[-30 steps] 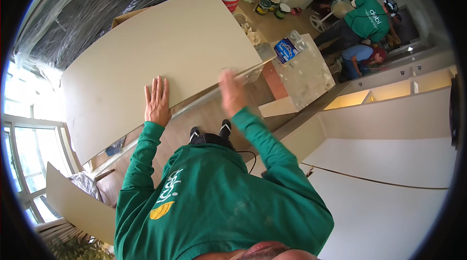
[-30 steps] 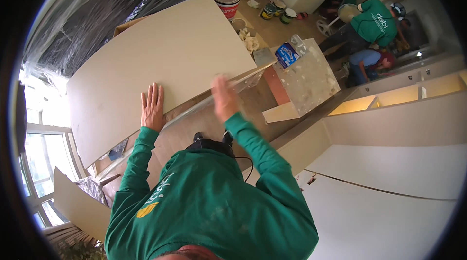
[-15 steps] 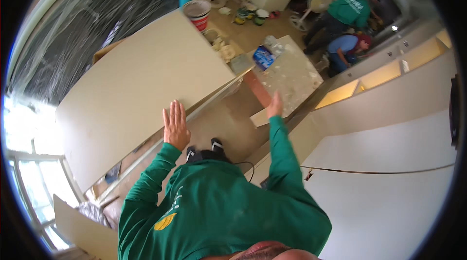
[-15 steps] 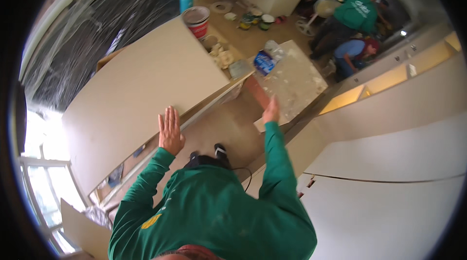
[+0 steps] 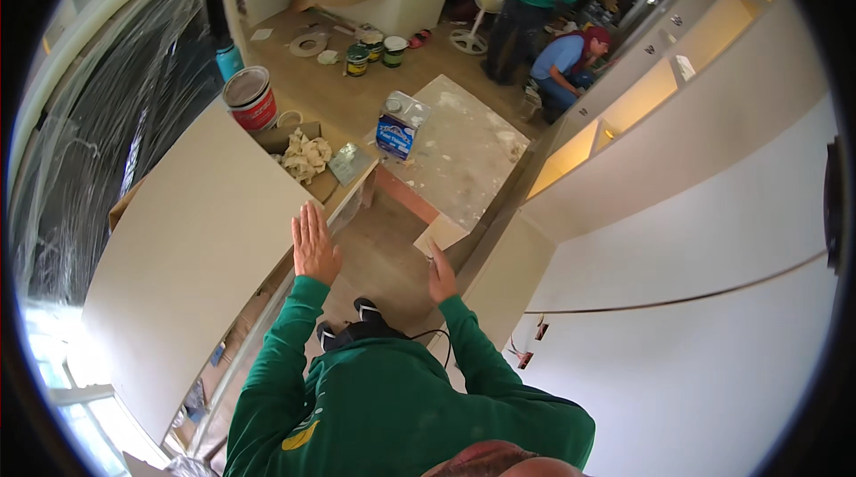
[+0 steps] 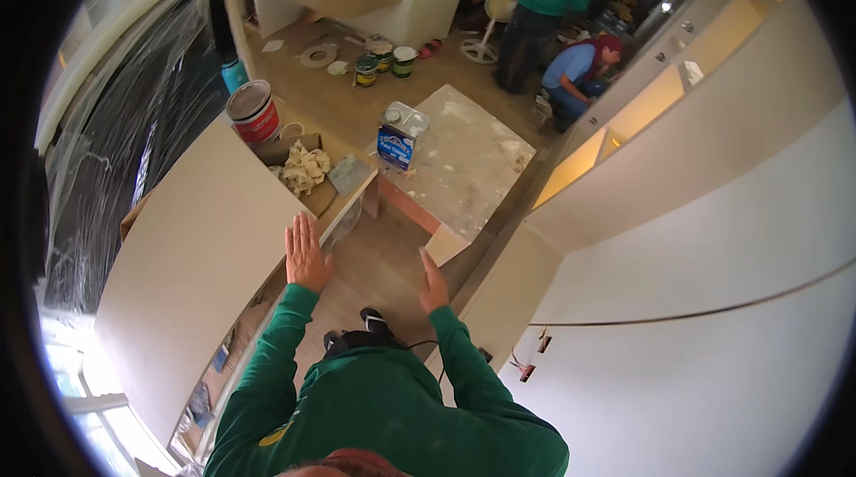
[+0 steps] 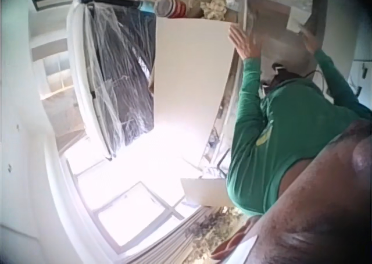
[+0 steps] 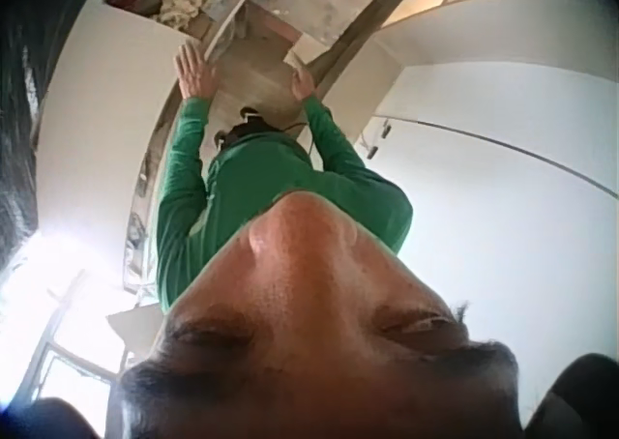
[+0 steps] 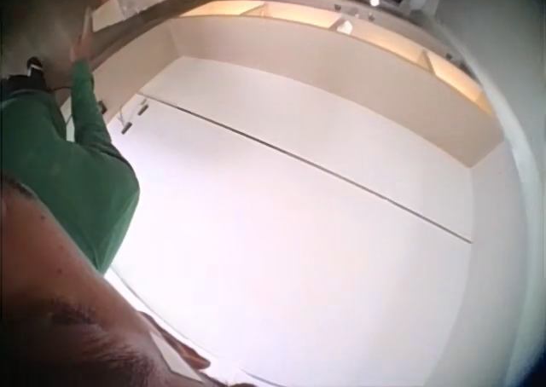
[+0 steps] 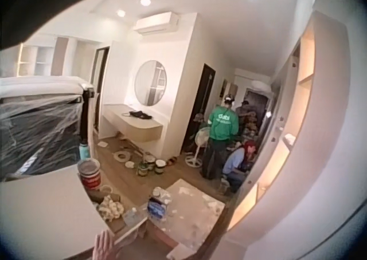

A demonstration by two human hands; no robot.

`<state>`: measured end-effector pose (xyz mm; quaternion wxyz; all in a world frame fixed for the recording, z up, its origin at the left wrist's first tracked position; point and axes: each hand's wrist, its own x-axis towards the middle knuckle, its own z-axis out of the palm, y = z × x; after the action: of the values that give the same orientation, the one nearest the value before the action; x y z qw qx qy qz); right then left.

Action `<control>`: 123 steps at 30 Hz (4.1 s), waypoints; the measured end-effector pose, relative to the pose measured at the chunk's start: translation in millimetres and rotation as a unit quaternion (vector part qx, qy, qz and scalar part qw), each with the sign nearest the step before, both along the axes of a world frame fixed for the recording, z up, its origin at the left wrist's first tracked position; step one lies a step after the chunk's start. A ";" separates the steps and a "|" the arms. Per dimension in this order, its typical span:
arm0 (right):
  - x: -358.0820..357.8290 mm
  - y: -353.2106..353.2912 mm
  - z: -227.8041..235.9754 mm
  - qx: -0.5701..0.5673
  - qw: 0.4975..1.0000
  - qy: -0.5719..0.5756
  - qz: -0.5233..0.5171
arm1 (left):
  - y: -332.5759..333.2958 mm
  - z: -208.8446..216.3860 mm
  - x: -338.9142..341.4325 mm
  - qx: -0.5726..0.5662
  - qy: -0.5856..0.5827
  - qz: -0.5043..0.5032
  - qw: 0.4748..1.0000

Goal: The person rubs a board with their hands, pours liquid from a blue container onto a white cloth, and wipes the surface of the board with the cloth.

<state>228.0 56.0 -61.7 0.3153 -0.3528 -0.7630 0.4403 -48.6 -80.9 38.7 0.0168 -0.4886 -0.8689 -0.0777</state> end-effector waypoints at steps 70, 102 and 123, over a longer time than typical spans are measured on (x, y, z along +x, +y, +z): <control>-232.1 -94.6 69.2 0.395 0.879 -0.125 0.237 | -817.7 -91.4 -118.8 0.454 -0.219 0.607 0.614; -293.4 -785.3 52.8 0.408 0.714 -0.019 0.569 | -829.9 -53.9 -86.2 0.581 -0.625 0.293 0.431; -128.6 -390.7 -6.9 0.147 0.974 -0.153 -0.080 | -727.8 -9.7 -27.7 0.062 -0.088 0.200 0.974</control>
<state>99.4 -334.7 -68.5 0.2776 -0.4258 -0.8278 0.2374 -76.4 -808.8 29.0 -0.0138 -0.2936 -0.9407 -0.1695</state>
